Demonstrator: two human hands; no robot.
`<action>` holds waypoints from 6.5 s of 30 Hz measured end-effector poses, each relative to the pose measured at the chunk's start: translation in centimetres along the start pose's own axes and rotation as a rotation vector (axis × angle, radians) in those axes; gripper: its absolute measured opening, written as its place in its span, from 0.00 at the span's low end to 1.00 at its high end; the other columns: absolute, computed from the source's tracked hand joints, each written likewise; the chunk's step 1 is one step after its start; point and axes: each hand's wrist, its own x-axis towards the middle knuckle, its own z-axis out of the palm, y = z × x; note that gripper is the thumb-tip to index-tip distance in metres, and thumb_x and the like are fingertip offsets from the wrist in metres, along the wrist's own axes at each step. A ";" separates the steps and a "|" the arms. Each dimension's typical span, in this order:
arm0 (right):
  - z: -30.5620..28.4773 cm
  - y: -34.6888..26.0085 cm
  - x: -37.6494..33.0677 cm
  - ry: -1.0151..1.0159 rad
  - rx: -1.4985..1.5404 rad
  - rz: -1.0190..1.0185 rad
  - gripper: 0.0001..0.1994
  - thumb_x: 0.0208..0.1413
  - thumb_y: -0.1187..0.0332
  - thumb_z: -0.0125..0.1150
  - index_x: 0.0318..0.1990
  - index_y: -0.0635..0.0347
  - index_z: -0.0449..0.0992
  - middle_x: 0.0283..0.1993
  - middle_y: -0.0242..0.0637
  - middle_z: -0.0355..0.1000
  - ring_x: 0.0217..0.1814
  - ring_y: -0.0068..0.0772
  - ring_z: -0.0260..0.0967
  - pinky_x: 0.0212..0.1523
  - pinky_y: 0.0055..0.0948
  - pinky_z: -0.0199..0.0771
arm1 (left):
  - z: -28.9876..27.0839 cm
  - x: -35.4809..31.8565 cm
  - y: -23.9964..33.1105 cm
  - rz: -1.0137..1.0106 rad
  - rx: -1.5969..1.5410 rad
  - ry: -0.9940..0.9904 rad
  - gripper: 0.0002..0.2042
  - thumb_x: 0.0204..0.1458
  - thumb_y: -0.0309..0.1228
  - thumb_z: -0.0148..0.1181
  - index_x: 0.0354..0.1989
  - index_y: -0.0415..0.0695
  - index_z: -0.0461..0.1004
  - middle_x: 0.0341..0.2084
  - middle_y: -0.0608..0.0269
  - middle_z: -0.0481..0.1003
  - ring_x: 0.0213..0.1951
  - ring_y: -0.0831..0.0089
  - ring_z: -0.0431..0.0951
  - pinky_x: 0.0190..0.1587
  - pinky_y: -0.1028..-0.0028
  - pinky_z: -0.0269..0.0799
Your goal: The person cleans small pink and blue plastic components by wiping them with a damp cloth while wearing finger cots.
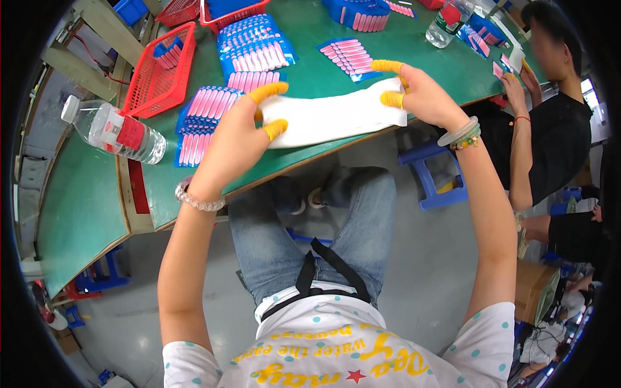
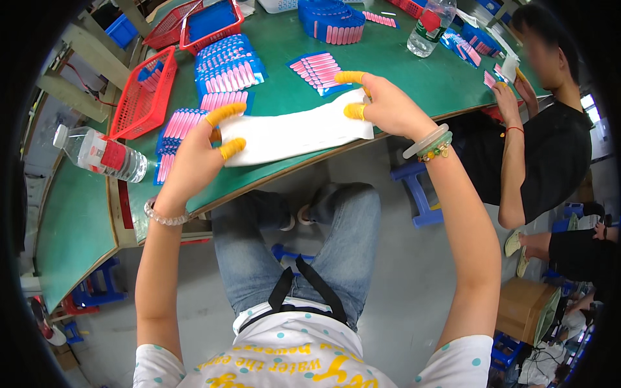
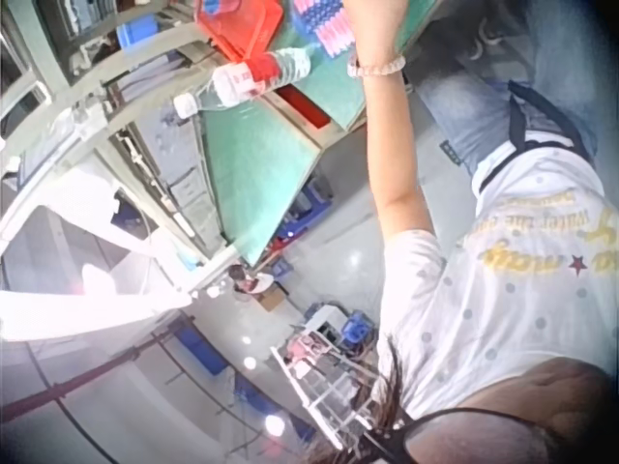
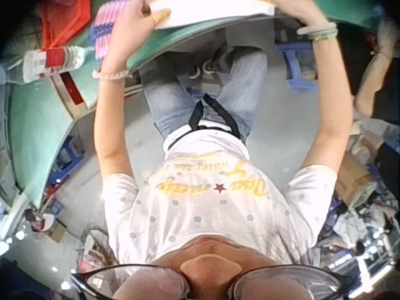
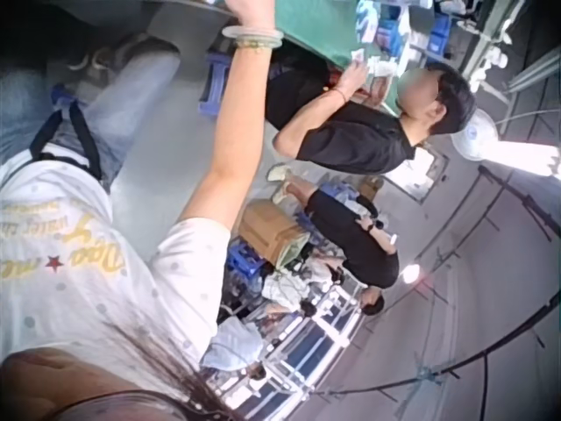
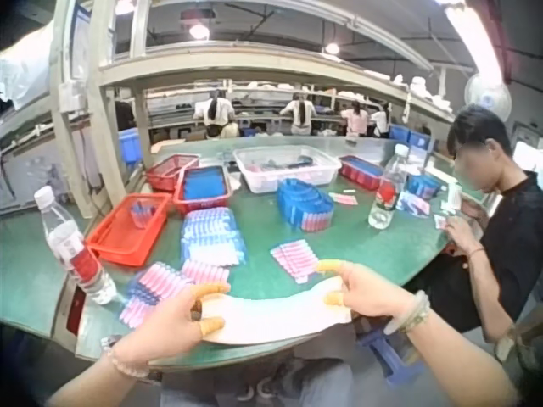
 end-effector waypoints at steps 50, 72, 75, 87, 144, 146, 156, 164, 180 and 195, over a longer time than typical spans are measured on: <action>6.8 -3.4 -1.5 0.301 -0.382 -0.492 0.11 0.49 0.64 0.68 0.39 0.57 0.83 0.43 0.36 0.77 0.48 0.43 0.68 0.50 0.39 0.68 | 4.3 2.7 -0.7 0.381 0.441 0.079 0.09 0.53 0.29 0.61 0.41 0.48 0.83 0.39 0.60 0.80 0.43 0.64 0.74 0.49 0.62 0.56; 7.8 -2.3 -2.5 0.226 -0.375 -0.520 0.15 0.51 0.64 0.66 0.47 0.49 0.81 0.46 0.33 0.77 0.51 0.39 0.67 0.55 0.37 0.63 | 5.0 2.5 -0.8 0.289 0.460 0.073 0.11 0.52 0.30 0.62 0.42 0.42 0.80 0.55 0.59 0.72 0.60 0.60 0.65 0.56 0.57 0.54; 7.6 -1.5 -1.7 0.249 -0.293 -0.520 0.13 0.51 0.67 0.66 0.46 0.50 0.82 0.39 0.35 0.79 0.42 0.41 0.70 0.50 0.37 0.67 | 4.4 3.1 0.1 0.259 0.310 -0.025 0.14 0.51 0.30 0.62 0.46 0.43 0.79 0.55 0.58 0.72 0.59 0.57 0.66 0.58 0.56 0.54; 7.4 -3.0 -0.2 0.289 -0.072 0.002 0.18 0.53 0.68 0.64 0.51 0.64 0.78 0.46 0.47 0.71 0.41 0.37 0.71 0.46 0.34 0.73 | 3.9 4.1 -1.1 0.372 0.486 -0.156 0.16 0.56 0.38 0.60 0.52 0.48 0.77 0.48 0.58 0.78 0.56 0.61 0.71 0.59 0.59 0.54; 9.2 -1.8 -0.9 0.365 -0.278 -0.286 0.11 0.53 0.70 0.61 0.42 0.63 0.80 0.42 0.44 0.73 0.46 0.43 0.67 0.51 0.40 0.66 | 3.8 4.1 -1.5 0.399 0.505 -0.008 0.10 0.55 0.35 0.61 0.42 0.47 0.81 0.41 0.58 0.78 0.52 0.62 0.72 0.56 0.57 0.53; 8.3 -2.6 -0.7 0.294 -0.162 -0.245 0.11 0.53 0.71 0.61 0.43 0.65 0.79 0.42 0.45 0.74 0.45 0.44 0.68 0.49 0.39 0.68 | 3.8 4.3 -1.6 0.457 0.547 0.009 0.10 0.56 0.35 0.60 0.42 0.46 0.81 0.39 0.59 0.79 0.50 0.63 0.73 0.56 0.57 0.53; 7.9 -2.2 -0.2 0.117 -0.116 -0.130 0.13 0.53 0.70 0.63 0.44 0.67 0.79 0.40 0.49 0.74 0.40 0.48 0.71 0.43 0.38 0.72 | 4.5 2.7 -1.8 0.568 0.683 0.285 0.09 0.55 0.33 0.60 0.42 0.49 0.81 0.37 0.63 0.80 0.48 0.65 0.74 0.59 0.55 0.52; 8.6 -2.2 -1.6 0.215 -0.205 -0.367 0.13 0.54 0.67 0.65 0.45 0.62 0.81 0.40 0.45 0.74 0.43 0.46 0.69 0.45 0.37 0.69 | 4.1 2.6 -2.0 0.595 0.633 0.101 0.08 0.55 0.32 0.60 0.42 0.48 0.80 0.36 0.61 0.79 0.46 0.66 0.75 0.58 0.59 0.55; 10.1 -5.8 -6.4 0.102 0.670 -0.177 0.12 0.60 0.76 0.58 0.51 0.64 0.79 0.38 0.32 0.69 0.42 0.22 0.68 0.44 0.20 0.68 | 1.0 -5.2 3.0 0.118 -0.182 -0.061 0.14 0.52 0.29 0.66 0.46 0.40 0.78 0.38 0.59 0.79 0.41 0.69 0.77 0.46 0.72 0.70; 14.1 -7.6 -9.9 0.166 0.290 -0.426 0.15 0.51 0.76 0.67 0.48 0.61 0.78 0.41 0.37 0.73 0.37 0.36 0.71 0.38 0.28 0.73 | 4.3 -10.4 2.6 0.126 -0.379 0.329 0.12 0.42 0.20 0.68 0.38 0.42 0.77 0.37 0.59 0.79 0.40 0.64 0.78 0.44 0.71 0.73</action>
